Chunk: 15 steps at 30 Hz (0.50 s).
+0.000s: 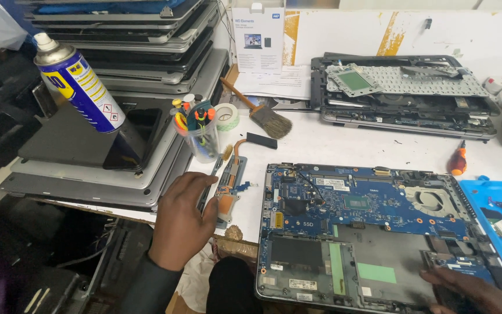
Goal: The person works on a disassembled laptop motherboard, using a screwdriver to remove screws and detach components. They handle the motherboard, a fan, and a metal bracket, placing removed parts on a blue tray.
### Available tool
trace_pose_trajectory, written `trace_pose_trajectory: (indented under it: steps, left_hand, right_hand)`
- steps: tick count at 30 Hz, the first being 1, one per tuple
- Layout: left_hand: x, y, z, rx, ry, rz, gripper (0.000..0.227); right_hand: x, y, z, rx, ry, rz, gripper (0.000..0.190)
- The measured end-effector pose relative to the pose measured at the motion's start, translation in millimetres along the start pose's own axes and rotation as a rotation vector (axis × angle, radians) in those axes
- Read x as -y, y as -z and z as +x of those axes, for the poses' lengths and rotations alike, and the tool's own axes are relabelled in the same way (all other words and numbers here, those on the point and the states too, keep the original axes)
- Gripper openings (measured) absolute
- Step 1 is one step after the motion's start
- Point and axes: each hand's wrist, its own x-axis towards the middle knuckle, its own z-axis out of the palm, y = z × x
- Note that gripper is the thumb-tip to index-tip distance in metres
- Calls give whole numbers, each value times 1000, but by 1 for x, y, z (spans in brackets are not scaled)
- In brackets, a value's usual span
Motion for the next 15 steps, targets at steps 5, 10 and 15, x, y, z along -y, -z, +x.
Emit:
trace_pose_trajectory:
  steps: [5,10,15]
  left_hand:
    - [16,-16,13,62,6,0,27]
    - [17,-33,27,224,-29,112,25]
    - [21,-48,38,339,72,267,9]
  right_hand:
    - [-16,-10,15,-4,62,235,82]
    - [-35,-18,39,39,309,-11,76]
    - [43,-25,-83,-782,918,71,53]
